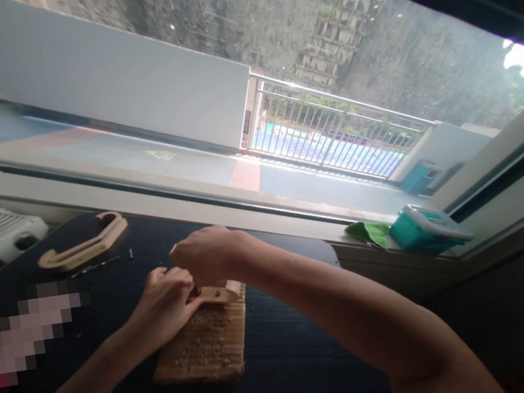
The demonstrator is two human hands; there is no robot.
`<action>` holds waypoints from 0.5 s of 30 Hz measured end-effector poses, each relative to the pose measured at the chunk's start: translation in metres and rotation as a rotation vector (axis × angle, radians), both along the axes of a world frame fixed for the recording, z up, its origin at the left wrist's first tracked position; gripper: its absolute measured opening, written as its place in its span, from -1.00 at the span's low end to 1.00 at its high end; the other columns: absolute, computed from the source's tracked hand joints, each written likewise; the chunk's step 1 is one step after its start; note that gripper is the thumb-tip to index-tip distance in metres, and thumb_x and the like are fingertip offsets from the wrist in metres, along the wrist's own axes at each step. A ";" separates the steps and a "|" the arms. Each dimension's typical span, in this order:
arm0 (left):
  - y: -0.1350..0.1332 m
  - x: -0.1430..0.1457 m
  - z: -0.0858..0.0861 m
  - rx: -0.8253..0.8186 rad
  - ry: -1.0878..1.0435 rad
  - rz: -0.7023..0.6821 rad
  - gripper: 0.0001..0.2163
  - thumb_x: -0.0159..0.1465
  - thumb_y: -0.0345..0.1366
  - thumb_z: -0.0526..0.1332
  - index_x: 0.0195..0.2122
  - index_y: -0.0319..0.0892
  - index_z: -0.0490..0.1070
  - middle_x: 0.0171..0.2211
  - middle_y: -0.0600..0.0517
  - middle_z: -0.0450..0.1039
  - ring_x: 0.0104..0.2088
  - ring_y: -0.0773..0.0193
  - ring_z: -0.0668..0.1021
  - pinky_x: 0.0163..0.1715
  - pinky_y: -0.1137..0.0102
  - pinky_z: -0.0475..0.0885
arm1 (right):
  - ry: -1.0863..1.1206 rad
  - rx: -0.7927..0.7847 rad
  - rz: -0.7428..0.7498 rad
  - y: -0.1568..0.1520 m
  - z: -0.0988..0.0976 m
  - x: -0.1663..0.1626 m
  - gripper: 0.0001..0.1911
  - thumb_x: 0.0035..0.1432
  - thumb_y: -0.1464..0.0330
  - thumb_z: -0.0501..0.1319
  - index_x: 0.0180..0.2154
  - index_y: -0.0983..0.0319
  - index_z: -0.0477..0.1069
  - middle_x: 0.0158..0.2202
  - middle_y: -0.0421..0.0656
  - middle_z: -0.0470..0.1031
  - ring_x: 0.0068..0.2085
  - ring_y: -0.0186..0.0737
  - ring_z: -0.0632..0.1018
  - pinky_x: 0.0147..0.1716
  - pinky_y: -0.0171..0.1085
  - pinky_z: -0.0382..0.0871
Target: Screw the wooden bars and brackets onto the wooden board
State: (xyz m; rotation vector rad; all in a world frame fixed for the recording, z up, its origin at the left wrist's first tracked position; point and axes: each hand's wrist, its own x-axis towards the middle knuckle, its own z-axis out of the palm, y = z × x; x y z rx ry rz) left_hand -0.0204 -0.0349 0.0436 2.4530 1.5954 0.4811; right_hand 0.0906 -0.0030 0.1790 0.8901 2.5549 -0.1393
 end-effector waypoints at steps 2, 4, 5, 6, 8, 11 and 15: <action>0.000 0.000 -0.001 0.007 -0.006 0.012 -0.90 0.12 -0.39 0.20 -0.33 -0.17 0.46 -0.25 -0.06 0.51 -0.14 0.05 0.49 -0.08 0.12 0.17 | 0.016 0.007 0.034 -0.001 0.003 0.001 -0.75 0.02 0.49 0.16 -0.22 0.28 0.48 -0.29 -0.10 0.56 -0.30 -0.25 0.50 -0.54 -0.36 0.12; 0.000 0.000 -0.002 0.009 -0.008 0.022 -0.91 0.12 -0.39 0.20 -0.34 -0.18 0.46 -0.27 -0.06 0.51 -0.15 0.05 0.50 -0.09 0.13 0.18 | 0.041 0.018 0.058 -0.001 0.002 0.003 -0.78 0.04 0.51 0.13 -0.26 0.30 0.49 -0.32 -0.10 0.56 -0.34 -0.28 0.49 -0.54 -0.36 0.10; 0.000 0.000 -0.003 0.010 -0.006 0.024 -0.91 0.12 -0.39 0.20 -0.34 -0.18 0.45 -0.27 -0.05 0.51 -0.15 0.05 0.50 -0.10 0.13 0.19 | 0.055 0.024 0.066 0.000 0.001 0.004 -0.78 0.04 0.52 0.13 -0.26 0.31 0.49 -0.32 -0.10 0.56 -0.34 -0.29 0.48 -0.53 -0.36 0.10; 0.000 0.000 -0.003 0.012 -0.004 0.024 -0.90 0.12 -0.39 0.20 -0.33 -0.18 0.45 -0.27 -0.05 0.51 -0.16 0.05 0.50 -0.10 0.13 0.19 | 0.065 0.029 0.069 0.001 -0.001 0.005 -0.77 0.05 0.52 0.12 -0.25 0.31 0.49 -0.32 -0.09 0.56 -0.34 -0.30 0.48 -0.52 -0.36 0.11; 0.001 -0.001 -0.004 0.015 0.005 0.020 -0.90 0.12 -0.38 0.20 -0.32 -0.18 0.44 -0.27 -0.05 0.50 -0.17 0.05 0.50 -0.11 0.13 0.19 | 0.079 0.036 0.063 0.004 -0.005 0.009 -0.75 0.06 0.53 0.10 -0.23 0.31 0.49 -0.30 -0.09 0.55 -0.34 -0.30 0.47 -0.50 -0.36 0.12; 0.000 -0.001 -0.004 0.014 0.014 0.014 -0.90 0.12 -0.36 0.20 -0.32 -0.16 0.44 -0.27 -0.04 0.49 -0.17 0.05 0.50 -0.11 0.14 0.19 | 0.111 0.015 0.044 0.008 -0.009 0.014 -0.77 0.06 0.48 0.10 -0.27 0.30 0.50 -0.32 -0.09 0.55 -0.37 -0.32 0.45 -0.50 -0.36 0.11; -0.001 0.000 -0.002 0.011 0.005 0.011 -0.86 0.13 -0.36 0.19 -0.27 -0.15 0.44 -0.25 -0.03 0.49 -0.17 0.07 0.49 -0.12 0.15 0.18 | 0.106 0.013 -0.010 0.005 -0.009 0.015 -0.76 0.10 0.36 0.08 -0.31 0.30 0.49 -0.36 -0.09 0.54 -0.43 -0.32 0.42 -0.55 -0.35 0.08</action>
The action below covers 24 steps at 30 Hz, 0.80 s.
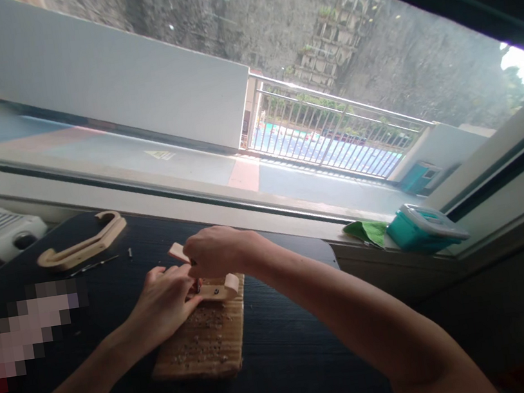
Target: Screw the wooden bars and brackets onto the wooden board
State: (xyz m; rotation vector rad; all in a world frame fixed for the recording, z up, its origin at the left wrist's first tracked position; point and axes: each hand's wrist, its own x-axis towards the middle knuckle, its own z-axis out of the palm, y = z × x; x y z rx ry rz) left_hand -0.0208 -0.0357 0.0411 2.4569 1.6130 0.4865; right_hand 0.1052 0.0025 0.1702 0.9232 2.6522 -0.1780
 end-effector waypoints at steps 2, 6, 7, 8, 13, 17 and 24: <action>-0.001 0.000 0.001 0.004 -0.006 0.002 -0.84 0.13 -0.37 0.18 -0.25 -0.14 0.44 -0.24 -0.04 0.49 -0.17 0.07 0.49 -0.12 0.14 0.17 | -0.034 0.022 -0.027 -0.003 0.003 -0.003 -0.75 0.10 0.34 0.08 -0.26 0.29 0.49 -0.33 -0.08 0.54 -0.41 -0.29 0.44 -0.56 -0.34 0.06; -0.002 0.000 0.003 0.003 -0.017 0.006 -0.87 0.14 -0.38 0.18 -0.30 -0.14 0.46 -0.25 -0.05 0.51 -0.16 0.08 0.50 -0.12 0.15 0.17 | -0.025 0.041 -0.009 -0.008 0.009 -0.007 -0.73 0.08 0.40 0.13 -0.15 0.19 0.45 -0.26 -0.16 0.55 -0.31 -0.26 0.46 -0.53 -0.33 0.05; -0.002 0.000 0.003 0.001 -0.014 0.005 -0.89 0.14 -0.38 0.18 -0.32 -0.15 0.47 -0.25 -0.05 0.51 -0.16 0.07 0.50 -0.12 0.15 0.17 | -0.017 0.040 -0.001 -0.008 0.010 -0.008 -0.74 0.08 0.43 0.13 -0.16 0.18 0.46 -0.26 -0.17 0.55 -0.31 -0.27 0.46 -0.52 -0.33 0.05; -0.002 0.000 0.003 0.001 -0.009 0.004 -0.90 0.14 -0.37 0.18 -0.35 -0.15 0.47 -0.25 -0.05 0.51 -0.15 0.07 0.50 -0.12 0.15 0.17 | -0.015 0.036 0.003 -0.008 0.011 -0.008 -0.74 0.09 0.45 0.12 -0.18 0.18 0.47 -0.26 -0.17 0.55 -0.31 -0.28 0.46 -0.51 -0.33 0.05; 0.000 0.000 0.000 0.006 -0.009 0.016 -0.91 0.14 -0.36 0.18 -0.35 -0.15 0.46 -0.29 -0.04 0.51 -0.18 0.07 0.51 -0.11 0.14 0.18 | 0.020 0.001 0.041 -0.003 0.006 -0.003 -0.74 0.09 0.50 0.10 -0.23 0.25 0.50 -0.29 -0.13 0.55 -0.34 -0.32 0.43 -0.48 -0.35 0.07; 0.001 0.000 0.001 -0.021 -0.021 0.023 -0.89 0.14 -0.38 0.17 -0.32 -0.13 0.45 -0.29 -0.02 0.51 -0.19 0.09 0.51 -0.12 0.15 0.19 | 0.114 -0.045 0.037 0.002 -0.001 0.007 -0.74 0.09 0.48 0.07 -0.25 0.26 0.51 -0.33 -0.14 0.54 -0.39 -0.37 0.39 -0.46 -0.37 0.09; 0.000 0.002 0.006 -0.050 -0.015 0.008 -0.86 0.13 -0.40 0.15 -0.29 -0.13 0.44 -0.26 -0.03 0.51 -0.16 0.08 0.50 -0.09 0.11 0.16 | 0.131 -0.054 -0.034 -0.003 -0.004 0.009 -0.75 0.13 0.40 0.04 -0.30 0.30 0.48 -0.36 -0.11 0.52 -0.44 -0.36 0.39 -0.50 -0.36 0.10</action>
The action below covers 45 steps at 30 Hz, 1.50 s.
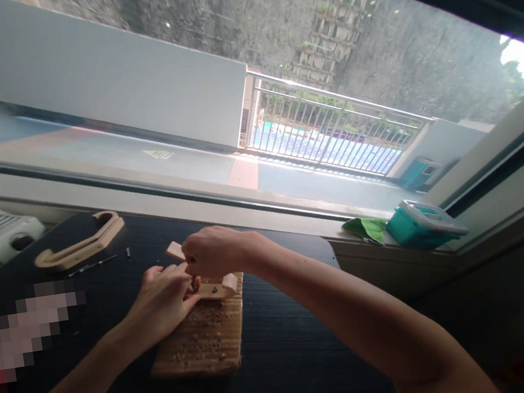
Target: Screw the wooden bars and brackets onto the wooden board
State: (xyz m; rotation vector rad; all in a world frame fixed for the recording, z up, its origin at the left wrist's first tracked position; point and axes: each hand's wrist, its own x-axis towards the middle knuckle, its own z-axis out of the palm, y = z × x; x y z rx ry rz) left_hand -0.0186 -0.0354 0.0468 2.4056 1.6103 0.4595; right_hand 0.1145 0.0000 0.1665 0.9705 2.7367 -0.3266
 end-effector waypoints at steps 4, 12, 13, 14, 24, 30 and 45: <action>0.000 0.000 0.001 -0.011 0.013 -0.004 -0.88 0.13 -0.38 0.15 -0.31 -0.14 0.44 -0.28 -0.05 0.51 -0.17 0.06 0.50 -0.12 0.11 0.18 | -0.078 0.068 -0.040 -0.005 0.003 -0.006 -0.74 0.16 0.36 0.03 -0.29 0.29 0.46 -0.33 -0.07 0.53 -0.39 -0.28 0.44 -0.53 -0.34 0.08; -0.001 0.001 0.004 0.005 0.020 -0.013 -0.88 0.16 -0.39 0.11 -0.37 -0.15 0.44 -0.30 -0.05 0.51 -0.20 0.07 0.51 -0.16 0.15 0.17 | -0.167 0.132 0.053 -0.011 0.014 -0.007 -0.74 0.09 0.47 0.13 -0.16 0.21 0.44 -0.27 -0.12 0.55 -0.28 -0.25 0.50 -0.52 -0.34 0.07; -0.001 0.001 0.004 0.003 0.021 -0.015 -0.88 0.16 -0.39 0.11 -0.37 -0.15 0.44 -0.30 -0.05 0.51 -0.20 0.07 0.51 -0.16 0.15 0.17 | -0.181 0.135 0.055 -0.011 0.013 -0.008 -0.78 0.10 0.48 0.12 -0.21 0.24 0.46 -0.27 -0.11 0.55 -0.29 -0.25 0.50 -0.52 -0.34 0.07; -0.001 0.001 0.004 0.001 0.023 -0.015 -0.88 0.16 -0.39 0.12 -0.37 -0.15 0.44 -0.30 -0.05 0.51 -0.20 0.07 0.51 -0.16 0.15 0.17 | -0.195 0.134 0.057 -0.012 0.012 -0.008 -0.80 0.11 0.49 0.11 -0.25 0.27 0.47 -0.28 -0.10 0.55 -0.30 -0.26 0.50 -0.52 -0.34 0.08; 0.000 0.000 0.003 -0.011 0.009 -0.022 -0.86 0.16 -0.39 0.14 -0.30 -0.13 0.45 -0.26 -0.03 0.52 -0.15 0.09 0.49 -0.15 0.16 0.15 | -0.186 0.143 -0.003 -0.014 0.009 -0.014 -0.77 0.16 0.36 0.09 -0.18 0.27 0.43 -0.32 -0.04 0.55 -0.29 -0.16 0.53 -0.48 -0.31 0.19; 0.000 -0.001 0.002 -0.011 0.008 0.003 -0.92 0.14 -0.35 0.17 -0.37 -0.17 0.44 -0.27 -0.06 0.51 -0.17 0.09 0.49 -0.15 0.18 0.16 | -0.181 0.137 0.062 -0.012 0.014 -0.014 -0.87 0.12 0.45 0.15 -0.28 0.25 0.46 -0.31 -0.10 0.55 -0.29 -0.21 0.53 -0.51 -0.34 0.14; -0.001 0.002 0.003 0.001 0.060 0.011 -0.90 0.16 -0.36 0.14 -0.33 -0.16 0.43 -0.31 -0.06 0.50 -0.21 0.10 0.50 -0.15 0.17 0.17 | -0.164 0.132 0.022 -0.014 0.017 -0.006 -0.76 0.09 0.43 0.15 -0.16 0.18 0.44 -0.28 -0.13 0.55 -0.27 -0.21 0.51 -0.48 -0.35 0.14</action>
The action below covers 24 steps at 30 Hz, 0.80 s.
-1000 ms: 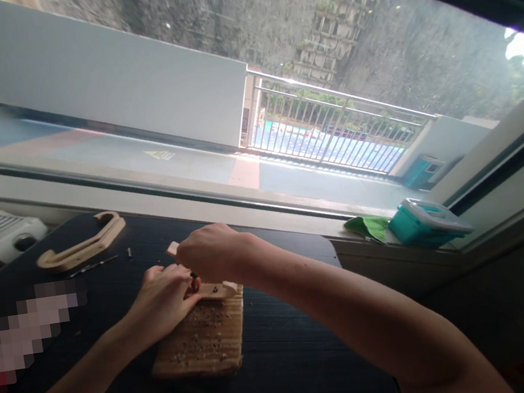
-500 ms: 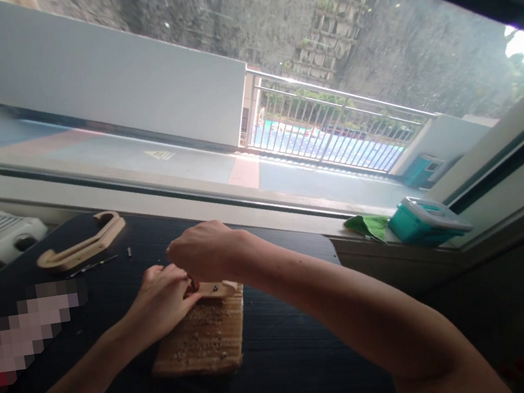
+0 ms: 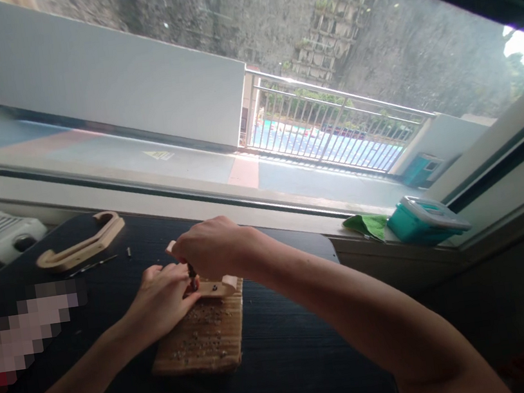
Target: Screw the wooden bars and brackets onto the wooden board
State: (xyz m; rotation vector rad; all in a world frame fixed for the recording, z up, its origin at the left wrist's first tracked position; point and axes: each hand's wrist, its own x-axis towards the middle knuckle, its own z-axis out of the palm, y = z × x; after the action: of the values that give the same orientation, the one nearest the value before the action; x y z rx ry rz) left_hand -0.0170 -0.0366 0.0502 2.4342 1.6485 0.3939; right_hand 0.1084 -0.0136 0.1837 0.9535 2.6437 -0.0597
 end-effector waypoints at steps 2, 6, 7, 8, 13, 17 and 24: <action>0.001 0.000 -0.001 0.003 0.008 -0.002 -0.90 0.15 -0.36 0.14 -0.34 -0.17 0.43 -0.30 -0.07 0.50 -0.20 0.08 0.50 -0.14 0.16 0.17 | -0.010 -0.003 0.009 0.000 0.001 0.000 -0.79 0.11 0.48 0.12 -0.23 0.21 0.46 -0.28 -0.12 0.55 -0.27 -0.23 0.51 -0.49 -0.34 0.12; 0.002 0.000 -0.003 0.013 0.003 -0.010 -0.88 0.15 -0.36 0.15 -0.31 -0.18 0.43 -0.28 -0.08 0.50 -0.21 0.06 0.49 -0.15 0.14 0.17 | -0.025 -0.017 -0.021 -0.001 -0.005 -0.002 -0.81 0.17 0.44 0.08 -0.28 0.29 0.48 -0.28 -0.06 0.55 -0.28 -0.23 0.51 -0.49 -0.33 0.13; 0.002 0.000 -0.003 0.007 0.001 -0.008 -0.89 0.15 -0.36 0.14 -0.31 -0.17 0.43 -0.28 -0.07 0.50 -0.20 0.06 0.49 -0.14 0.14 0.17 | -0.014 -0.015 -0.038 -0.002 -0.008 -0.003 -0.79 0.19 0.40 0.07 -0.29 0.30 0.48 -0.29 -0.05 0.55 -0.29 -0.22 0.52 -0.49 -0.33 0.13; 0.002 0.000 -0.003 -0.002 0.002 -0.005 -0.89 0.15 -0.37 0.14 -0.32 -0.17 0.43 -0.29 -0.06 0.50 -0.20 0.06 0.49 -0.14 0.14 0.17 | 0.001 -0.012 -0.057 -0.002 -0.009 -0.004 -0.75 0.21 0.35 0.06 -0.29 0.31 0.48 -0.31 -0.04 0.55 -0.30 -0.22 0.52 -0.48 -0.33 0.14; 0.000 -0.001 -0.001 -0.003 0.006 -0.007 -0.88 0.15 -0.38 0.13 -0.31 -0.16 0.43 -0.31 -0.04 0.50 -0.20 0.08 0.49 -0.14 0.15 0.16 | -0.008 -0.011 -0.081 -0.001 -0.007 -0.004 -0.71 0.18 0.29 0.05 -0.25 0.30 0.48 -0.32 -0.02 0.55 -0.31 -0.20 0.51 -0.47 -0.33 0.17; 0.000 -0.001 0.001 0.005 -0.009 -0.023 -0.86 0.16 -0.38 0.12 -0.29 -0.14 0.45 -0.25 -0.06 0.50 -0.18 0.08 0.49 -0.16 0.16 0.16 | 0.008 -0.018 -0.017 -0.001 0.001 -0.003 -0.74 0.09 0.40 0.13 -0.15 0.18 0.46 -0.27 -0.13 0.55 -0.29 -0.22 0.50 -0.50 -0.34 0.12; 0.002 -0.001 0.000 -0.003 0.001 -0.021 -0.88 0.16 -0.37 0.14 -0.31 -0.16 0.45 -0.25 -0.05 0.50 -0.19 0.07 0.49 -0.17 0.18 0.17 | -0.050 -0.025 -0.009 0.000 -0.009 -0.007 -0.82 0.12 0.47 0.11 -0.31 0.32 0.48 -0.32 -0.08 0.55 -0.37 -0.29 0.48 -0.54 -0.33 0.05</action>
State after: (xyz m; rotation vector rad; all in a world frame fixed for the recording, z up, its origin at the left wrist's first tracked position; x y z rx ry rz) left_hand -0.0176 -0.0350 0.0500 2.4484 1.6210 0.3871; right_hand 0.1013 -0.0138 0.1749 0.9457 2.5872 -0.0699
